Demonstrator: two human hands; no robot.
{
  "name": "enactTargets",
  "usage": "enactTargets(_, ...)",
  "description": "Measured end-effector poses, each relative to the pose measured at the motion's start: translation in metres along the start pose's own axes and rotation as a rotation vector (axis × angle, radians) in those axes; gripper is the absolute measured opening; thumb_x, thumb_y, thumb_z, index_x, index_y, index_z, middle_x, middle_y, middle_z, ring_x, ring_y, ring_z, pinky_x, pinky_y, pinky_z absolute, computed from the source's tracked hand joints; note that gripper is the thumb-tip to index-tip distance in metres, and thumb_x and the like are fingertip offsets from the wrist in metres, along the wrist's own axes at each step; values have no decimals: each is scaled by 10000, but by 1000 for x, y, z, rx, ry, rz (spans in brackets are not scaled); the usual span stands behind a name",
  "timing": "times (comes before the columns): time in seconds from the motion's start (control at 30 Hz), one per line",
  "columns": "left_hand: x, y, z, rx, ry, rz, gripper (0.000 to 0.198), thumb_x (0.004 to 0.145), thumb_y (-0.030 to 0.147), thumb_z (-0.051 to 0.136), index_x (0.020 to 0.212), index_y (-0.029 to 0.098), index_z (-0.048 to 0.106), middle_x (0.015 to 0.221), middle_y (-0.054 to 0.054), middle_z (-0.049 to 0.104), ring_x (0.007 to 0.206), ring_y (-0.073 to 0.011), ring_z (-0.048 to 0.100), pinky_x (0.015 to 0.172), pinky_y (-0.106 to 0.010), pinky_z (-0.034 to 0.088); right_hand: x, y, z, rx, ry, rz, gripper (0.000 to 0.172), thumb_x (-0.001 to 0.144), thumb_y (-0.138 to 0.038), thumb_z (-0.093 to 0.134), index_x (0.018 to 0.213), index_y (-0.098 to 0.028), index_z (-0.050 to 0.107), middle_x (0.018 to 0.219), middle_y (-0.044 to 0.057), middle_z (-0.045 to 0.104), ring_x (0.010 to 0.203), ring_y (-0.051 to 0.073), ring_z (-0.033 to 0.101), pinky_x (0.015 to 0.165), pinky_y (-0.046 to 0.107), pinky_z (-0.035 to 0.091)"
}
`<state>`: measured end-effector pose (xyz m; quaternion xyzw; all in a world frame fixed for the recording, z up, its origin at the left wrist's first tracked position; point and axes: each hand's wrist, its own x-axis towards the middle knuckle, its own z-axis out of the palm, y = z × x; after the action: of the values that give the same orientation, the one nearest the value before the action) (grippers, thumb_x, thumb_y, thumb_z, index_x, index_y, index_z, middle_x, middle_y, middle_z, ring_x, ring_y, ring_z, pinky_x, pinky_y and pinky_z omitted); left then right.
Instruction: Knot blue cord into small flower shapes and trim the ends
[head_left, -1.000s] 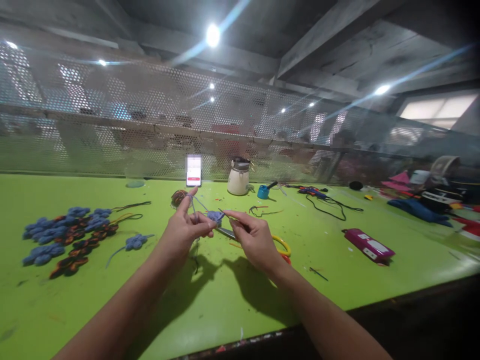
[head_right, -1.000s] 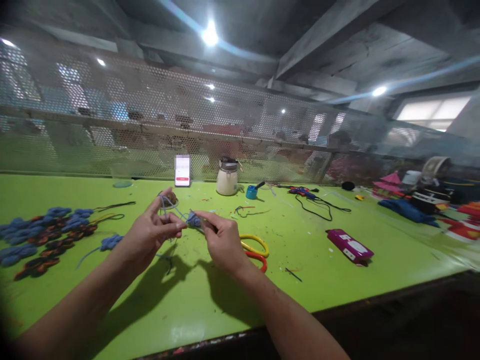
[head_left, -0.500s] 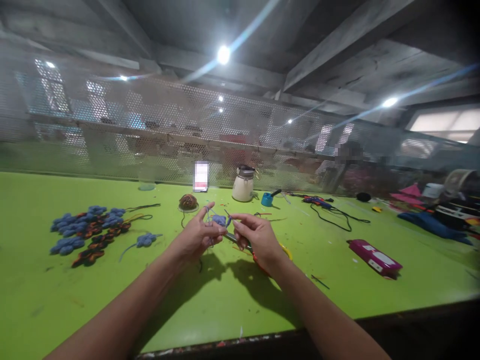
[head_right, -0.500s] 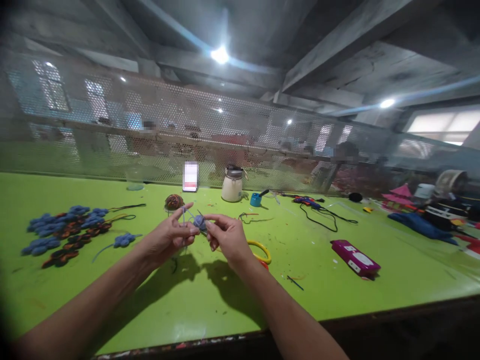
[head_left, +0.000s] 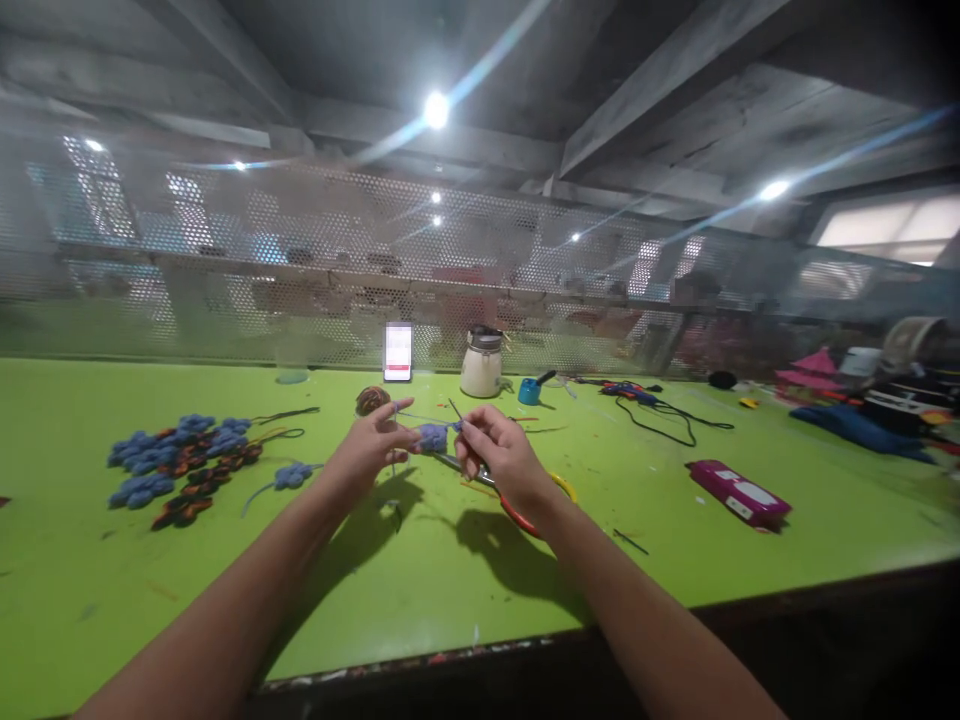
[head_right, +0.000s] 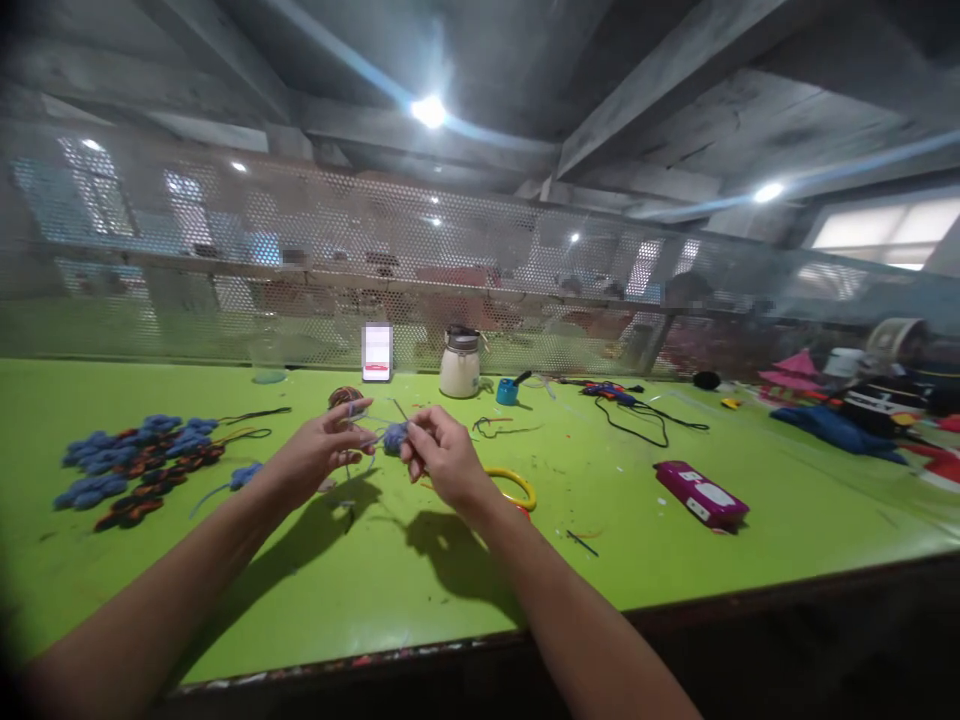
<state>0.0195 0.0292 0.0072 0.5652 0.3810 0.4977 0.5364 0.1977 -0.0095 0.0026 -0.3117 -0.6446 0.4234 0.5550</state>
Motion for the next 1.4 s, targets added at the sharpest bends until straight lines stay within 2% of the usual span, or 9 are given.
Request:
enactTargets(0.17,6,-1,-8,246,70,2,175,662,256,706,640,84,690,540,-72,601,489,-117,499,492,-240,350,-3,-13,-3,62,-153,0,258,844,-413,572,844,-181,459,606,-51,535,428,58,445,438,204,376)
enactTargets(0.37,-7,22,-8,-401,-235,-16,330,683,165,630,380,144,501,515,-28,508,547,-94,479,544,-215,401,2,-6,-8,-19,-122,-4,285,831,-439,567,815,-192,428,581,-65,512,401,55,412,410,199,350)
enactTargets(0.5,-13,29,-3,-504,-232,4,80,697,182,647,659,127,690,637,-27,576,641,-114,526,640,-247,449,1,4,-4,-161,-153,-29,209,879,-381,495,812,-195,427,594,-59,501,411,61,407,413,202,341)
enactTargets(0.6,-14,28,-3,-260,-231,-1,305,641,74,669,937,118,724,808,-73,672,755,-143,574,656,-238,436,0,6,-1,-347,-152,-85,147,901,-316,457,825,-191,452,604,-45,500,446,73,419,445,209,342)
enactTargets(0.73,-15,26,3,58,-216,-15,364,585,0,653,921,110,735,801,-97,710,739,-181,603,637,-272,421,-2,5,-1,-604,-111,-190,91,878,-238,485,829,-174,527,629,-15,530,536,100,454,531,235,356)
enactTargets(0.97,-15,16,12,62,-158,-3,398,550,33,736,941,100,716,691,-79,700,637,-175,626,644,-303,473,-3,7,3,-742,-96,-250,88,855,-198,504,825,-163,579,668,12,588,584,114,481,582,251,362)
enactTargets(1.1,-12,12,10,102,-131,30,505,580,92,763,1076,81,667,575,-43,658,529,-164,610,567,-301,482,-2,8,5,-603,-63,-161,106,848,-241,528,801,-162,579,625,0,572,532,98,473,529,237,371)
enactTargets(1.27,-12,12,8,90,-186,36,834,603,117,765,1367,115,430,532,20,597,558,-183,635,526,-277,468,0,10,4,-41,-38,162,235,753,-336,648,867,-151,559,579,-37,563,402,72,445,417,226,390)
enactTargets(1.4,-13,10,7,36,-182,38,867,621,128,760,1398,123,374,608,2,617,601,-168,638,533,-247,439,0,8,2,222,-52,224,296,676,-287,738,868,-134,573,585,-30,587,414,56,442,446,228,408)
